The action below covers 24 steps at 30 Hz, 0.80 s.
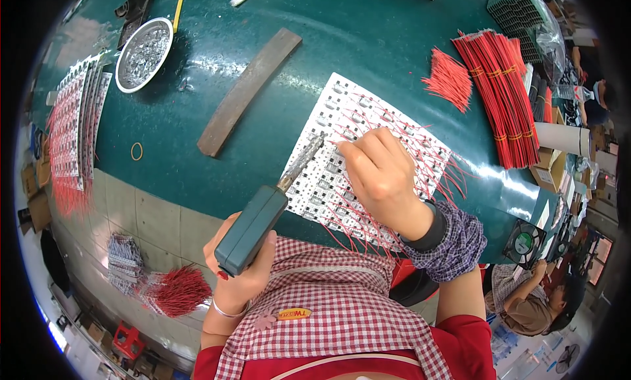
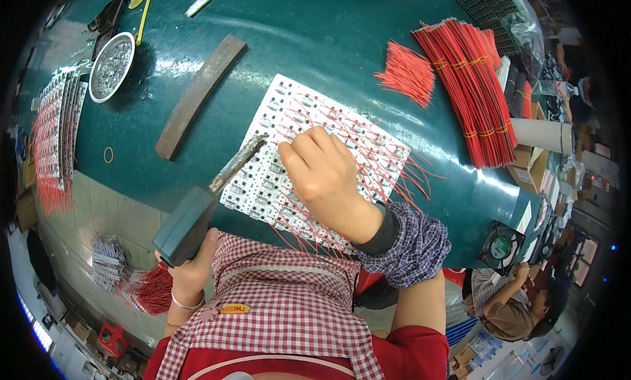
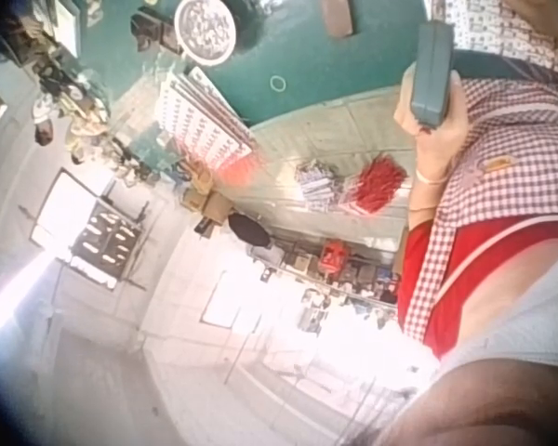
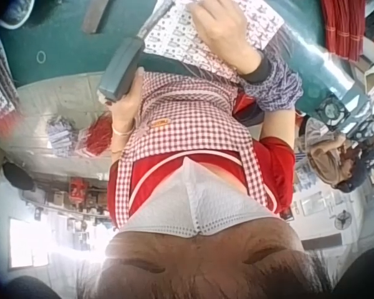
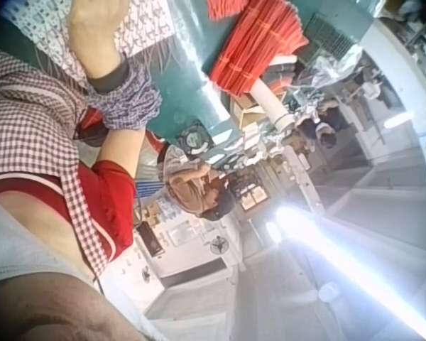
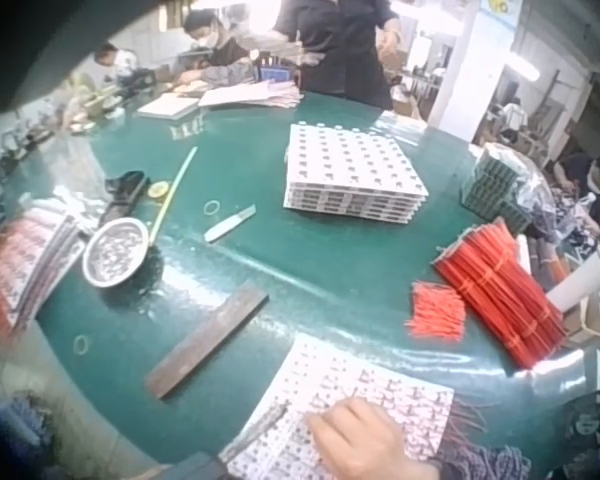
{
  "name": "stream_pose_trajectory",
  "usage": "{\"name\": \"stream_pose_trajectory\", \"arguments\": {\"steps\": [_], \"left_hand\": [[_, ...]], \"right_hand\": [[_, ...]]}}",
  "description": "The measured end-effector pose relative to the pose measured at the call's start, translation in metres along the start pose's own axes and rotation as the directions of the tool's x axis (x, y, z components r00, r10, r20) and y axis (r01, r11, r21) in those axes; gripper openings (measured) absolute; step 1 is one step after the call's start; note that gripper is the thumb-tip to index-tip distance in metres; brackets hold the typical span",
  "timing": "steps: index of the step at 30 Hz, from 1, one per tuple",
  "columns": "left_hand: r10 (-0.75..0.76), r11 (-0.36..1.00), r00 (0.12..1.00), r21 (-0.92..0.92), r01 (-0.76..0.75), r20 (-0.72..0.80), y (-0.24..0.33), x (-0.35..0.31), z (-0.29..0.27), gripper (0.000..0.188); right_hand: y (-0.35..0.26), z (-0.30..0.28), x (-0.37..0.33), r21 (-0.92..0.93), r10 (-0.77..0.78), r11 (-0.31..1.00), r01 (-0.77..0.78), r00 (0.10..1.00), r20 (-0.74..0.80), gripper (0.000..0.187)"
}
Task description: The person solders red wires onto a small printed circuit board using a soldering iron and solder.
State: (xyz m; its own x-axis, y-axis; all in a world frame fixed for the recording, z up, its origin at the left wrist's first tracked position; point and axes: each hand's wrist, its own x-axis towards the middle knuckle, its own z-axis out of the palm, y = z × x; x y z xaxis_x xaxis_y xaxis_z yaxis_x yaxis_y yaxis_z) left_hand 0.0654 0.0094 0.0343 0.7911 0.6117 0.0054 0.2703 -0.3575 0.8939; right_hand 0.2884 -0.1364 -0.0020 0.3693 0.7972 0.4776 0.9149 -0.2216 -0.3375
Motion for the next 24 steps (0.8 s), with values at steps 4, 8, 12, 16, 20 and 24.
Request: {"name": "stream_pose_trajectory", "arguments": {"steps": [4,8,12,16,20,24], "left_hand": [[-0.028,0.999,1.0,-0.019,0.028,-0.002,0.002,0.001,0.001,0.023],[-0.011,1.0,1.0,0.005,0.011,0.016,0.003,0.002,0.002,0.017],[0.018,0.998,0.999,0.064,-0.021,0.038,0.005,0.005,0.002,0.015],[0.004,0.999,1.0,0.052,-0.005,0.028,0.003,0.003,0.001,0.015],[-0.009,0.999,0.999,0.035,0.011,-0.046,-0.013,-0.013,-0.01,0.025],[-0.08,0.987,0.902,0.095,0.131,-0.423,-0.036,-0.037,-0.086,0.034]], "right_hand": [[-0.002,0.0,0.001,0.019,0.038,0.999,-0.038,0.999,0.015,0.029],[-0.003,0.001,0.002,0.011,0.023,1.0,-0.023,1.0,-0.001,0.029],[-0.003,0.0,0.002,0.002,0.026,1.0,-0.026,1.0,0.011,0.028],[-0.003,-0.001,0.003,-0.005,0.027,1.0,-0.027,0.999,0.017,0.027],[-0.003,-0.001,0.002,-0.002,0.021,1.0,-0.021,0.999,0.03,0.028],[-0.002,0.0,0.0,-0.009,0.015,1.0,-0.015,1.0,0.016,0.027]]}}
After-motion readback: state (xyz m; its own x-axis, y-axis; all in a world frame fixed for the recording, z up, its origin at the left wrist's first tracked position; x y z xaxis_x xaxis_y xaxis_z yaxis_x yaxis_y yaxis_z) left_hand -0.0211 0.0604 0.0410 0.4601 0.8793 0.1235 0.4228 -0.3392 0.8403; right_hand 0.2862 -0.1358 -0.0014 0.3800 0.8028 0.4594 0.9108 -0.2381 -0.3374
